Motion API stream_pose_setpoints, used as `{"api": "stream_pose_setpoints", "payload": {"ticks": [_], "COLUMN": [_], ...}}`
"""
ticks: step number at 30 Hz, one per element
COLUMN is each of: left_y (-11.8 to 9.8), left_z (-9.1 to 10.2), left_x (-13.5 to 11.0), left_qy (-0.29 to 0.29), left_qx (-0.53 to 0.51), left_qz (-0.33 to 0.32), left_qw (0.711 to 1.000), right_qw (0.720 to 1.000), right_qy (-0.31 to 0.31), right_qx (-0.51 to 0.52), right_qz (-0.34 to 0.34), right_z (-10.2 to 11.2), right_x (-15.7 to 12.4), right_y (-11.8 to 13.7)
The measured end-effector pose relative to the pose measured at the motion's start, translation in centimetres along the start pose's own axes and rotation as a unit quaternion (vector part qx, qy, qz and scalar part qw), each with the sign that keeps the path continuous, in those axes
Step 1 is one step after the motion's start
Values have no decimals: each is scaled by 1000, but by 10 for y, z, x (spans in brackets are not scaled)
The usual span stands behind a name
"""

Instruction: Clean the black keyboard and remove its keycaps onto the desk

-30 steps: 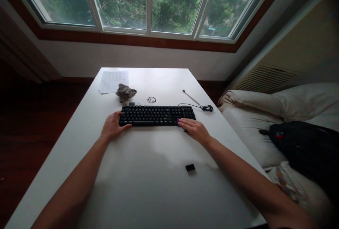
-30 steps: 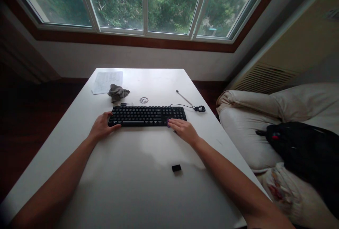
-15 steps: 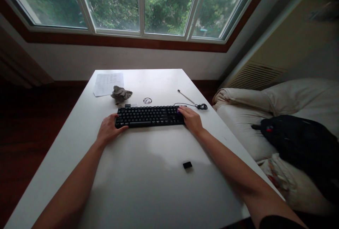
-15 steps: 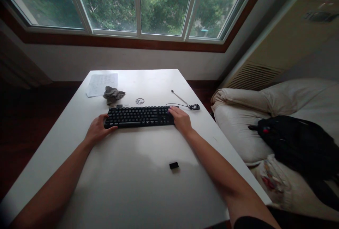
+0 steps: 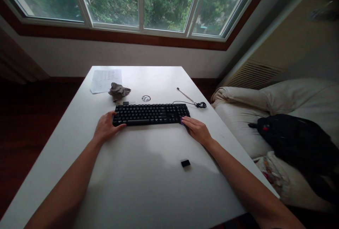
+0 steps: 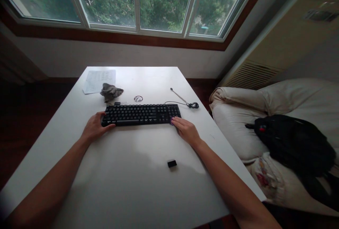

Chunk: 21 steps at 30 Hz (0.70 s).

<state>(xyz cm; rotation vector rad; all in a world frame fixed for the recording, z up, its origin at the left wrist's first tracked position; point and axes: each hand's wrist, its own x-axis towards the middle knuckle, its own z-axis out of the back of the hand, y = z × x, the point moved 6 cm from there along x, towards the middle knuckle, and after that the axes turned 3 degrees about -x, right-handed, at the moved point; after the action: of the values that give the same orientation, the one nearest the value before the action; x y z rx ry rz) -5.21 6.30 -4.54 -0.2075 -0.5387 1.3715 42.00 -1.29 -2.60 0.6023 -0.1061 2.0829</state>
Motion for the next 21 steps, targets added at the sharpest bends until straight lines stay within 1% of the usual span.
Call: {"api": "stream_pose_setpoints", "payload": {"ticks": [3,6,8,10,13,16,21], "left_y": [0,-1,-2,-2,-2,-3,-4], "left_z": [-1,-1,-1,-1,-1,-1,0], "left_x": [1,1,1,1,1,1,1], "left_qy": [-1,1,0,-2,-2,-1,-2], "left_qx": [5,7,10,13,10,11,15], "left_qz": [-3,-5,-4,-5,-7,-3,3], "left_qw": [1000,1000,1000,1000,1000,1000,1000], "right_qw": [998,994,992,991,990,991,996], "right_qy": [-33,-63,-63,-56,-39,-35,-23], "right_qx": [-1,-22,-44,-67,-82,-70,-38], "right_qz": [-51,-90,-97,-103,-112,-111,-79], "right_z": [12,17,12,3,-12,-20,-17], "right_x": [2,20,37,53,68,67,41], "right_y": [-18,-31,-34,-35,-36,-38,-36]}}
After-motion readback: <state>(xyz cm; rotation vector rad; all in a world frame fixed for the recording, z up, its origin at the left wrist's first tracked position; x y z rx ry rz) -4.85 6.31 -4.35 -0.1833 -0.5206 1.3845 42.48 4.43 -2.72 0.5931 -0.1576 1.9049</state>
